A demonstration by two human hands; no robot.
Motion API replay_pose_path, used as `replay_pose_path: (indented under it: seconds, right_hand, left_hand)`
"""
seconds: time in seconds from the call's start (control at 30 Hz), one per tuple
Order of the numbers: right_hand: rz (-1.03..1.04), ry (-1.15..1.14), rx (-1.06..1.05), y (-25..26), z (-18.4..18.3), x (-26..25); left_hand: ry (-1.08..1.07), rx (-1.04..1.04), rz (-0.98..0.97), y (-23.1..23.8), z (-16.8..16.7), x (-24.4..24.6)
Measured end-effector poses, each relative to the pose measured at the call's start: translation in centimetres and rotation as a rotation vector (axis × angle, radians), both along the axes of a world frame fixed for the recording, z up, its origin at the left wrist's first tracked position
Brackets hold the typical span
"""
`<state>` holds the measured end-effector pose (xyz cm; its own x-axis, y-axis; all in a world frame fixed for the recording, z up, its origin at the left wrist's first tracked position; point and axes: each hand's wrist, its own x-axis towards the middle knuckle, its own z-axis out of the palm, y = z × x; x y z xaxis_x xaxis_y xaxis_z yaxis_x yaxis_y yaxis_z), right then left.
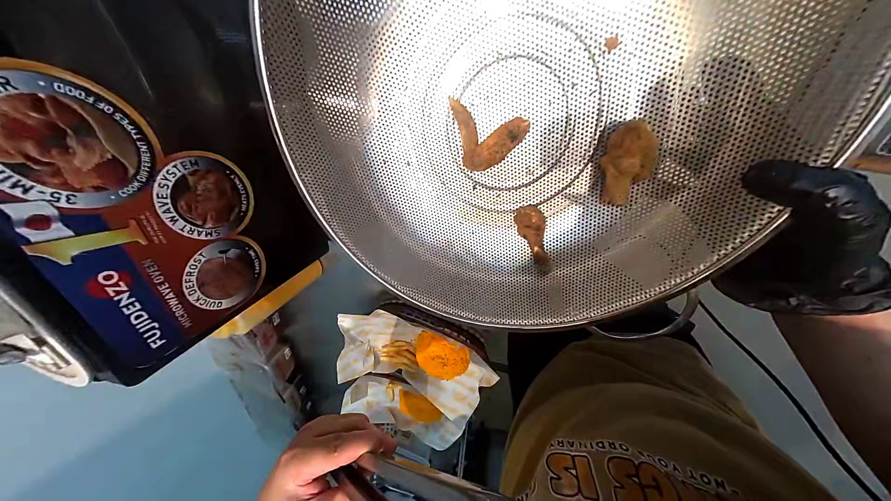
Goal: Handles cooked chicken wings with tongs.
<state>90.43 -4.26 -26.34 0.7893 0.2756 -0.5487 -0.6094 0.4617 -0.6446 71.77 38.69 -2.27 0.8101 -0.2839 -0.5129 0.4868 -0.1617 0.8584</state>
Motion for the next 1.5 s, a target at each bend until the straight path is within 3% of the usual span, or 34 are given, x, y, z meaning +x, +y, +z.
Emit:
replay_pose_path:
  seconds: [0.3, 0.43, 0.57, 0.77, 1.1, 1.5]
  right_hand:
    - [0.053, -0.061, 0.026, 0.1, 0.2, 0.2]
    - [0.045, 0.017, -0.200, 4.6, 6.8, 2.7]
    - [0.051, 0.065, -0.226, 4.8, 7.4, 3.0]
    - [0.068, 0.076, -0.277, 5.0, 7.6, 3.2]
    - [0.096, 0.088, -0.255, 4.8, 7.5, 3.3]
    - [0.097, 0.088, -0.249, 4.8, 7.5, 3.3]
  left_hand:
    - [0.008, 0.045, 0.034, 0.1, -0.3, -0.5]
    - [0.198, 0.289, 0.105, -0.7, -0.1, 1.1]
    - [0.266, 0.569, 0.083, -2.3, -0.4, 4.1]
    - [0.198, 0.856, -0.141, -4.3, -0.5, 8.2]
    - [-0.118, 1.396, -0.173, -5.4, 2.9, 6.9]
    - [-0.167, 1.533, -0.421, -8.9, 2.7, 10.0]
